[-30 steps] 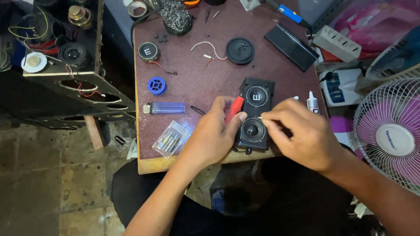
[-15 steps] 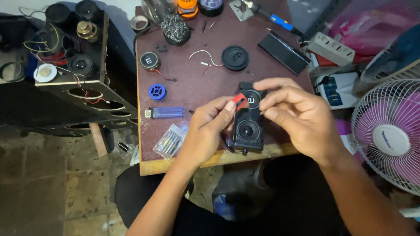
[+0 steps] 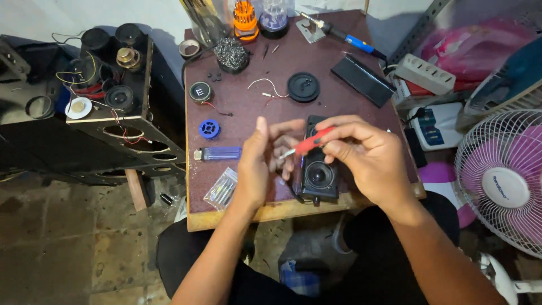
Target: The person uses a red-handled screwdriver to unscrew and remove a circular speaker cover from a black speaker box. They then use a small metal tool to pry and remove a small internal component from the speaker assembly.
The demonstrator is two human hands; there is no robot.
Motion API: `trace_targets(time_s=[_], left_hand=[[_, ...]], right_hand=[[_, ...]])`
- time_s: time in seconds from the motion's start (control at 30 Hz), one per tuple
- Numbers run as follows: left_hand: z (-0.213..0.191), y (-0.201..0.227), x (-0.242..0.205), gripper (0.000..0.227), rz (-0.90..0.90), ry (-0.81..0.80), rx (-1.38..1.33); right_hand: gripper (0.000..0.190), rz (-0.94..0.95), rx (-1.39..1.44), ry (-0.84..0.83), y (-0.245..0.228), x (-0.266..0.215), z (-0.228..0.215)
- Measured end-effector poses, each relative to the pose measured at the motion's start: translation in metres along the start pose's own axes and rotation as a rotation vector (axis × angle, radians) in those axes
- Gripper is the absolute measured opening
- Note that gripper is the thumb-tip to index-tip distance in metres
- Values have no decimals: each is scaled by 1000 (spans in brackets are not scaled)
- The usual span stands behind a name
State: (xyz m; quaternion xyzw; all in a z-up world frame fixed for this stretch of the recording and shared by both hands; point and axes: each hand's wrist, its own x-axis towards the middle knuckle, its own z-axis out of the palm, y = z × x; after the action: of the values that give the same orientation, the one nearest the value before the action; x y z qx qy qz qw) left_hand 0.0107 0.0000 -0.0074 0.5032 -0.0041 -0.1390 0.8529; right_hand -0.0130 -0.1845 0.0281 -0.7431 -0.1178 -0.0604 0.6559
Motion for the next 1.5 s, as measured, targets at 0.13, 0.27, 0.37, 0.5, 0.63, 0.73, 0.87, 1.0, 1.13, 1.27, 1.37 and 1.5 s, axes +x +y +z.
trace_targets(time_s=[0.13,0.27,0.37,0.5,0.63,0.73,0.87,1.0,1.13,1.27,1.37,1.5], left_hand=[[0,-3,2,63,138,-2,-117],[13,-17,-2,41,317,-118,-122],[10,-17,-2,30,369,-65,-198],[-7,-5,-3,30,297,88,-263],[-3,-14,1,29,371,42,-308],[-3,-24,-5,29,380,36,-132],[2,-16,-10,27,316,41,86],[-10,-19,-9,15,220,111,-87],[-16,-8,-2,19,195,141,-76],[-18,7,2,22,280,242,-136],[-31,8,5,23,301,266,-96],[-35,8,10,26,308,284,-93]], right_hand=[[5,-46,69,149,-1,1,10],[5,-90,137,290,-5,-5,37],[5,-127,22,249,-9,-17,52],[17,-343,-316,182,-5,-26,58],[7,-315,-207,357,-4,-16,53],[4,-334,-223,344,-10,-6,45],[8,-406,-297,336,-8,-2,46],[6,-412,-364,321,-5,-2,50],[6,-389,-271,155,-8,10,20],[9,-305,-460,55,9,53,-40],[10,-244,-661,-143,22,84,-59],[10,-155,-844,-421,28,108,-52]])
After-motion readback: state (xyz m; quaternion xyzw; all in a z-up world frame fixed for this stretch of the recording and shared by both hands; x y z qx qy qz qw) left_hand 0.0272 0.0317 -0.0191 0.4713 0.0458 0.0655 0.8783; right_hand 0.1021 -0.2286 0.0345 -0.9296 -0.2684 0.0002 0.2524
